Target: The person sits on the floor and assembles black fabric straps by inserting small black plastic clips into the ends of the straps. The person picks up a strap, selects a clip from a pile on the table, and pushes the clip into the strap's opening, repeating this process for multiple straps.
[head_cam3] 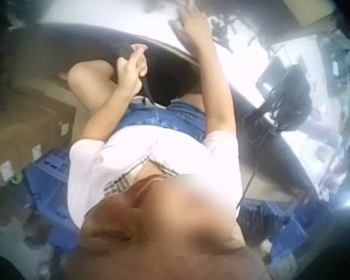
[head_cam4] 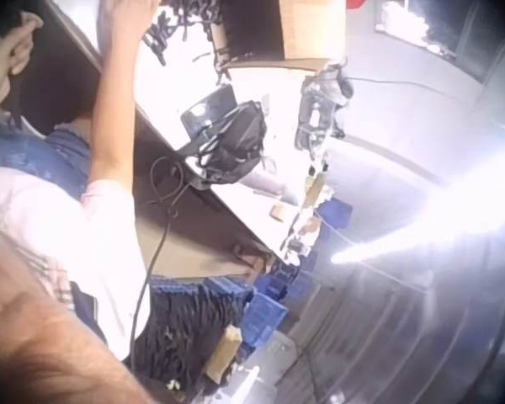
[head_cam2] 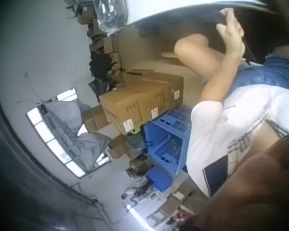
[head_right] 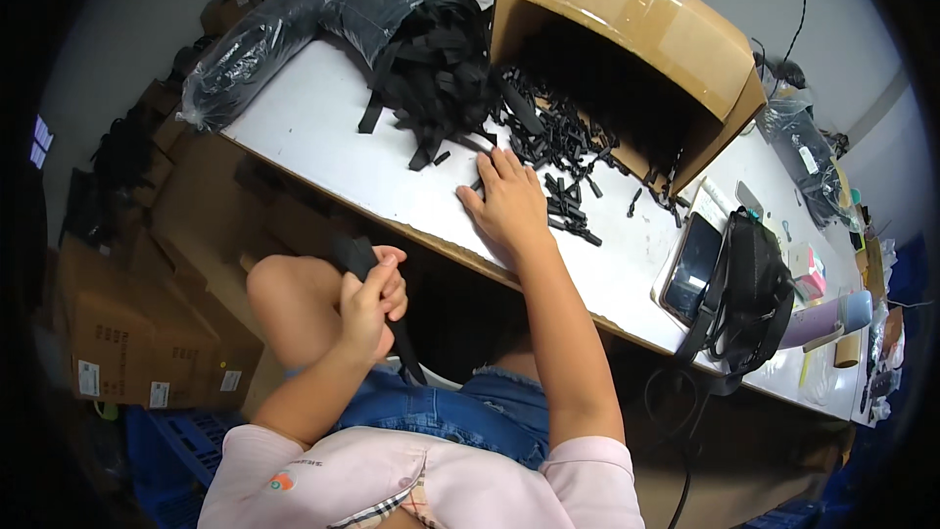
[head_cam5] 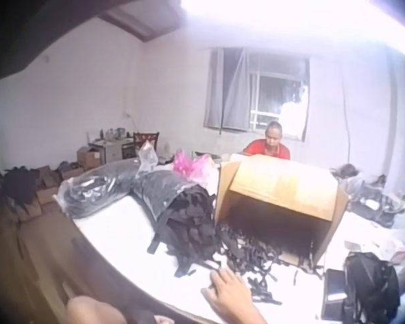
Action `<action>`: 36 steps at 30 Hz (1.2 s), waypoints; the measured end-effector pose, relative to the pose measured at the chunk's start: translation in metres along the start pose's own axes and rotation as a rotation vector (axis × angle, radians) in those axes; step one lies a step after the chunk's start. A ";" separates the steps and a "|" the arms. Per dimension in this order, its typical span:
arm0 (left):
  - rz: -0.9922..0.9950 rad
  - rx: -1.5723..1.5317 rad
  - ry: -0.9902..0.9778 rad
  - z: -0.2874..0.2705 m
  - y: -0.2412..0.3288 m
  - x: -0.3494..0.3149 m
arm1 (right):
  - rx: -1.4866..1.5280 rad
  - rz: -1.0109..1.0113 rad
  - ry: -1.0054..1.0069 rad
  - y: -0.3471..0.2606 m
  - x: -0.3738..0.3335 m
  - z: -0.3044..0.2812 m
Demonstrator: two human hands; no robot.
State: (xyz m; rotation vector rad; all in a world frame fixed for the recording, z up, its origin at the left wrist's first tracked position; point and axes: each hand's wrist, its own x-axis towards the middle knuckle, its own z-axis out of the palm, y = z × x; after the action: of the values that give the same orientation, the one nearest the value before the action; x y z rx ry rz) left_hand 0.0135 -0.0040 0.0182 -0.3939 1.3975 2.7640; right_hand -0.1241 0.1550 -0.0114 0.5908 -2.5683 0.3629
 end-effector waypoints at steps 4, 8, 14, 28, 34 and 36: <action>-0.046 -0.045 -0.052 0.002 -0.005 -0.004 | 0.093 0.066 0.175 -0.020 0.012 -0.024; -0.091 -0.034 -0.065 -0.006 -0.008 -0.007 | 0.023 0.056 0.308 -0.049 0.048 -0.014; -0.090 -0.009 -0.081 -0.017 0.001 -0.005 | -0.167 0.306 -0.082 -0.051 0.089 0.025; -0.193 -0.222 -0.155 0.021 0.011 0.072 | 0.488 0.299 0.013 0.004 0.096 -0.062; -0.310 -0.184 -0.097 0.058 0.000 0.121 | 0.602 0.381 0.051 -0.013 0.033 -0.067; -0.310 -0.209 -0.172 0.057 -0.006 0.129 | 0.611 0.351 0.064 -0.016 0.017 -0.071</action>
State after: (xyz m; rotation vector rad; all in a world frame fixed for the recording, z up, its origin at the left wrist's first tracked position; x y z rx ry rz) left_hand -0.1229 0.0324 0.0157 -0.3339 0.9265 2.6188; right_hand -0.1022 0.1598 0.0601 0.3089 -2.4765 1.2882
